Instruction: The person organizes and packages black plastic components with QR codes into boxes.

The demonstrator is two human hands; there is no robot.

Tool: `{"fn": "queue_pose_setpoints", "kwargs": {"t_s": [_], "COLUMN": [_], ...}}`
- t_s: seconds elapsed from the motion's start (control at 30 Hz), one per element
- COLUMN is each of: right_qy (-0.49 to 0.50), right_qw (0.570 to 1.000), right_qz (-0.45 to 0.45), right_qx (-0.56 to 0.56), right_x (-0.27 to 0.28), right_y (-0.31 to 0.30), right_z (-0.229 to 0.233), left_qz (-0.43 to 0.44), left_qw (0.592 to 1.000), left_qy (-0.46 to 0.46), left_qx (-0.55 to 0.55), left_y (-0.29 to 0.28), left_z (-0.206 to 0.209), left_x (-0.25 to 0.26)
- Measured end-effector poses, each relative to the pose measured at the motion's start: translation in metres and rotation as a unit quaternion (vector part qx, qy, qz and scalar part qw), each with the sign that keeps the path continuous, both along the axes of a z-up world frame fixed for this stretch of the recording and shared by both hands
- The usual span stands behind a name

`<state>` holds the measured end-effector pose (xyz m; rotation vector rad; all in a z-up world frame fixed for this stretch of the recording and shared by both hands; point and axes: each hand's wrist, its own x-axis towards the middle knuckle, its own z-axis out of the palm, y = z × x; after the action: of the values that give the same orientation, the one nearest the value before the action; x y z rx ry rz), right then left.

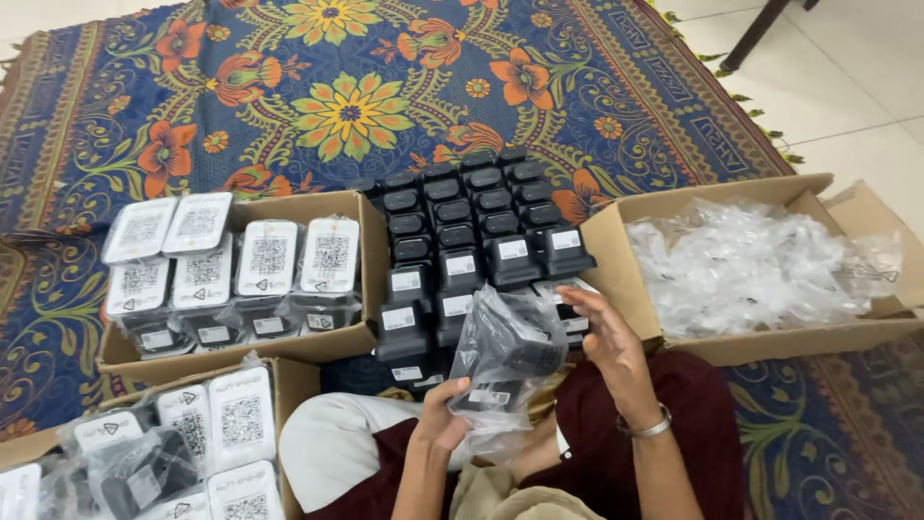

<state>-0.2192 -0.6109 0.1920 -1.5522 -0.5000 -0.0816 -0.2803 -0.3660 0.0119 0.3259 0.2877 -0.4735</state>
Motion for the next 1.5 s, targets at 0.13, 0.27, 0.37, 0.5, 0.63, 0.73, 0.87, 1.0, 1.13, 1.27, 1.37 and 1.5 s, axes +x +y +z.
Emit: {"fn": "queue_pose_setpoints", "kwargs": {"t_s": [0.13,0.27,0.37,0.5,0.63,0.73,0.87,1.0,1.13,1.27,1.37,1.5], "right_qy": [-0.077,-0.068,-0.047,0.040,-0.005,0.001,0.058,0.121,0.100,0.206,0.220,0.325], "right_qw": [0.981,0.976,0.983,0.989,0.995,0.999,0.990,0.980,0.992,0.972,0.967,0.933], "right_qz": [0.104,0.123,0.149,0.112,0.061,-0.007,-0.075,-0.076,0.074,0.113,0.071,0.044], "right_qx": [-0.146,-0.165,-0.092,-0.082,-0.076,0.034,0.107,0.140,0.006,0.011,0.104,0.146], "right_x": [-0.005,0.005,0.009,0.008,0.015,0.005,-0.011,-0.031,-0.039,-0.040,-0.040,-0.046], "right_y": [-0.010,-0.008,0.005,0.028,0.031,0.029,-0.003,-0.031,-0.020,0.017,0.032,0.046], "right_z": [0.039,0.024,0.012,0.003,-0.024,0.009,-0.005,-0.045,-0.046,-0.049,-0.083,-0.072], "left_qz": [-0.081,-0.085,-0.021,0.042,0.059,0.107,0.184,0.314,0.423,0.430,0.434,0.431], "left_qw": [0.997,0.996,0.999,0.998,0.997,0.994,0.981,0.946,0.900,0.898,0.897,0.887], "left_qy": [-0.001,-0.019,-0.031,0.051,0.042,-0.005,-0.035,-0.052,-0.036,-0.039,0.004,-0.061], "left_qx": [0.005,0.021,-0.011,0.018,0.036,0.035,0.047,0.070,0.096,0.080,0.084,0.154], "left_y": [-0.022,-0.026,-0.031,-0.032,-0.031,-0.042,-0.032,-0.017,-0.008,-0.002,0.005,0.008], "left_z": [-0.008,0.001,0.056,0.116,0.088,0.131,0.147,0.141,0.129,0.111,0.088,0.061], "left_x": [-0.002,-0.007,-0.005,0.003,0.017,0.031,0.048,0.057,0.058,0.053,0.049,0.041]}}
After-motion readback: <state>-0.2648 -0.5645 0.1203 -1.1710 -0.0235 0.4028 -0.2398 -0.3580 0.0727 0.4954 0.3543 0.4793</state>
